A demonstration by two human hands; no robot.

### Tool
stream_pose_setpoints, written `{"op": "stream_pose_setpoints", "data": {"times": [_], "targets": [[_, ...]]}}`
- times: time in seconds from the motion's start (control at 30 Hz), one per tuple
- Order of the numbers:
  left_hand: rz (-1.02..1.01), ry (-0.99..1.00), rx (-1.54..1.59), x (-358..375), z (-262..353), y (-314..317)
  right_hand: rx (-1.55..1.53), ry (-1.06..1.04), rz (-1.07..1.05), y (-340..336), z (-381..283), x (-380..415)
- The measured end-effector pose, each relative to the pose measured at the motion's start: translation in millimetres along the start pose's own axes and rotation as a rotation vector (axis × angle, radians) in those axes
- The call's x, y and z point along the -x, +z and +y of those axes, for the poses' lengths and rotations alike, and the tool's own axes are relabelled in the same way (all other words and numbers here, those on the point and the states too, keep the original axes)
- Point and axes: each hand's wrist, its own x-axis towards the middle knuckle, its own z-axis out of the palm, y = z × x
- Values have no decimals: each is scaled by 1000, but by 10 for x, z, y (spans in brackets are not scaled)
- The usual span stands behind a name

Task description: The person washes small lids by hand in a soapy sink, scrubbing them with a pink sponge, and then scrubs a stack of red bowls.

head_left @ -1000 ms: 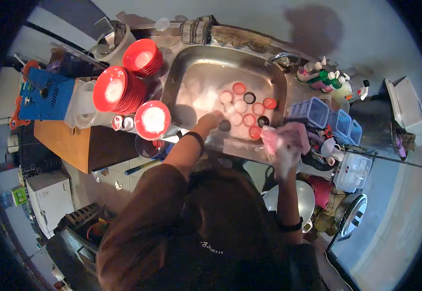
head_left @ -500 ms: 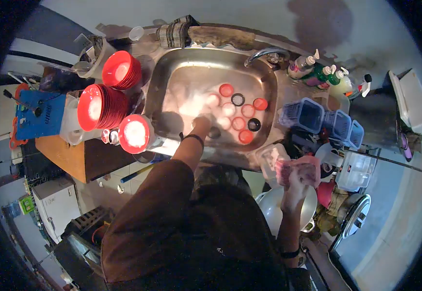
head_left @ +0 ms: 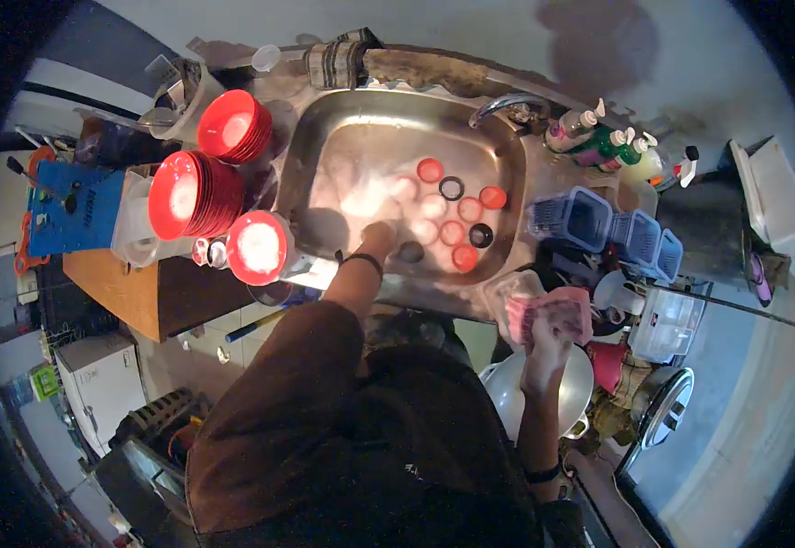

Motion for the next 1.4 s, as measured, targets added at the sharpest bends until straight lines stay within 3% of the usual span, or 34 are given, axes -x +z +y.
{"op": "stream_pose_setpoints", "data": {"times": [0.1,0.17,0.2,0.27,0.43,0.5,0.57,0.6,0.63,0.67,0.7,0.73,0.8,0.83,0.87,0.9,0.93,0.97,1.0,1.03,1.07,1.1,1.17,1.3,1.4], "targets": [[13,-95,40,141,116,-171,75,17,55,50,17,2],[-496,-76,460,530,444,-1092,145,-18,35,74,-95,45],[-531,-9,456,583,474,-1191,144,-17,37,11,-31,1],[-507,140,344,595,552,-1409,121,-225,-49,-166,143,-140],[-512,377,218,654,798,-2126,-17,-12,77,111,-375,26],[-512,395,233,595,772,-2051,-69,2,60,269,-405,49],[-465,-215,1101,382,595,-1564,7,35,69,281,-31,-215],[-465,-207,1097,424,595,-1594,-226,40,-137,344,212,-313],[-580,-238,1420,517,615,-1671,-457,41,-347,404,310,-375],[-695,-267,1743,647,651,-1773,-249,-39,-261,662,84,-251],[-696,-266,1724,1044,930,-2300,-40,-117,-172,998,-146,-100],[-693,-256,1723,1075,921,-2194,53,-276,-256,1179,-186,-98],[-277,698,1449,1063,837,-1897,179,-522,-313,1528,46,-218],[-489,136,1968,1551,1183,-2500,-1,-605,-233,1803,-82,20],[-416,-26,2132,1645,1295,-2640,250,-428,-254,1914,127,16],[-110,245,1732,1270,1068,-2162,252,-524,-328,1989,-168,313],[168,467,1292,880,820,-1700,477,-765,-190,2055,-104,474],[181,471,1290,954,769,-1863,432,-921,-219,2118,-14,487],[-73,506,1749,1161,737,-2195,386,-1076,-245,2174,80,470],[-370,524,2190,1414,719,-2542,384,-1084,-249,2180,79,409],[-715,520,2606,1604,711,-2751,489,-1284,-285,2152,38,284],[-709,530,2603,1724,700,-2811,593,-1485,-320,2138,5,171],[-457,332,2453,1915,668,-2917,630,-1507,-338,2166,-19,19],[-398,174,2463,2019,562,-3200,654,-1537,-290,2302,8,114],[-326,183,2418,2032,438,-3353,789,-1595,-308,2314,12,221]]}}
